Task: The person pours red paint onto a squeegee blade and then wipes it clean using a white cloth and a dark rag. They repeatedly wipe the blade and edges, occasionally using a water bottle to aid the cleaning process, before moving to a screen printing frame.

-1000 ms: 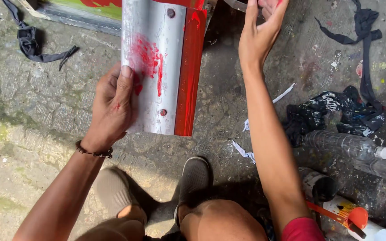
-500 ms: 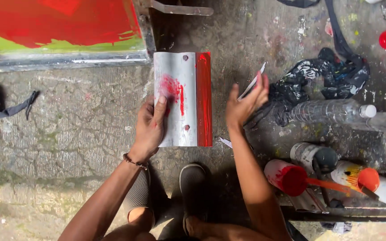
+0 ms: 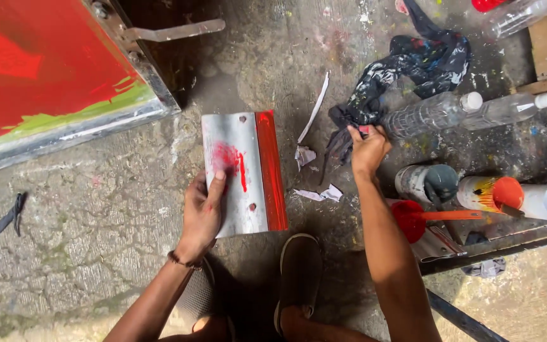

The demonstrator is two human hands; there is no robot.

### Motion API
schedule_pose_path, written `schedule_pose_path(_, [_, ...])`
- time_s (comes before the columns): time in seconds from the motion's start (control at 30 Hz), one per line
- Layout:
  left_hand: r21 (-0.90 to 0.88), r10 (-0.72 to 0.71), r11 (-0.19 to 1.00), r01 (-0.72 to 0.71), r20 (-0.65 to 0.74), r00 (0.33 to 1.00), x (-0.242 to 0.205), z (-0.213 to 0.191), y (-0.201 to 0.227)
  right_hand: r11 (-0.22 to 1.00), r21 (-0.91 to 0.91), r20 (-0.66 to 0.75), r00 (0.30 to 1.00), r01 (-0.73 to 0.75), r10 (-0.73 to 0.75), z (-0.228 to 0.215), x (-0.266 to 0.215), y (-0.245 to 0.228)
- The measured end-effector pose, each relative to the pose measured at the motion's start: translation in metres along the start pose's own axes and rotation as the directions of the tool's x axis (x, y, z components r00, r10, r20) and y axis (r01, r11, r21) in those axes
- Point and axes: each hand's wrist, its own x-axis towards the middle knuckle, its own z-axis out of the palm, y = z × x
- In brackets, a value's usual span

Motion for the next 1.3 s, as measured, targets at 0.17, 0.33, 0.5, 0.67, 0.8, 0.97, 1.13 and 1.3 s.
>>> schedule_pose_path(0.17, [-0.005, -0.045, 0.999, 0.045, -0.03, 0.999, 0.005, -0.021, -0.031, 0.995, 0.099, 0.005, 1.0, 0.001, -0.002, -0.071, -0.015, -0.091])
schedule_pose_path(0.33, [-0.057, -0.079, 0.996, 0.073, -0.11, 0.991, 0.004, -0.026, -0.029, 0.964, -0.196, 0.574, 0.777, -0.179, 0.261, -0.098, -0.093, -0.115])
schedule_pose_path(0.5, [-0.11, -0.123, 0.988, 0.109, -0.128, 0.984, 0.006, -0.022, -0.027, 0.942, -0.055, 0.742, 0.618, -0.33, 0.26, -0.045, -0.132, -0.046])
schedule_pose_path(0.67, [-0.106, -0.138, 0.987, 0.124, -0.129, 0.982, 0.008, -0.017, -0.029, 0.765, 0.445, 0.65, 0.755, -0.465, 0.081, -0.069, -0.069, -0.111])
schedule_pose_path(0.8, [-0.099, -0.132, 0.988, 0.12, -0.12, 0.984, 0.005, -0.018, -0.034, 0.995, -0.024, 0.786, 0.613, -0.1, 0.081, -0.036, -0.059, -0.125])
schedule_pose_path(0.97, [-0.067, -0.116, 0.992, 0.109, -0.125, 0.985, 0.001, -0.014, -0.02, 0.966, 0.231, 0.445, 0.896, -0.117, 0.002, -0.006, -0.027, -0.144])
schedule_pose_path(1.13, [-0.081, -0.103, 0.992, 0.092, -0.132, 0.986, 0.004, -0.017, -0.034, 0.98, -0.009, 0.391, 0.902, 0.201, -0.182, 0.049, 0.004, -0.103])
schedule_pose_path(1.3, [-0.105, -0.114, 0.989, 0.1, -0.143, 0.983, 0.007, -0.017, -0.037, 0.993, 0.054, 0.605, 0.788, 0.101, -0.113, 0.02, -0.058, -0.141])
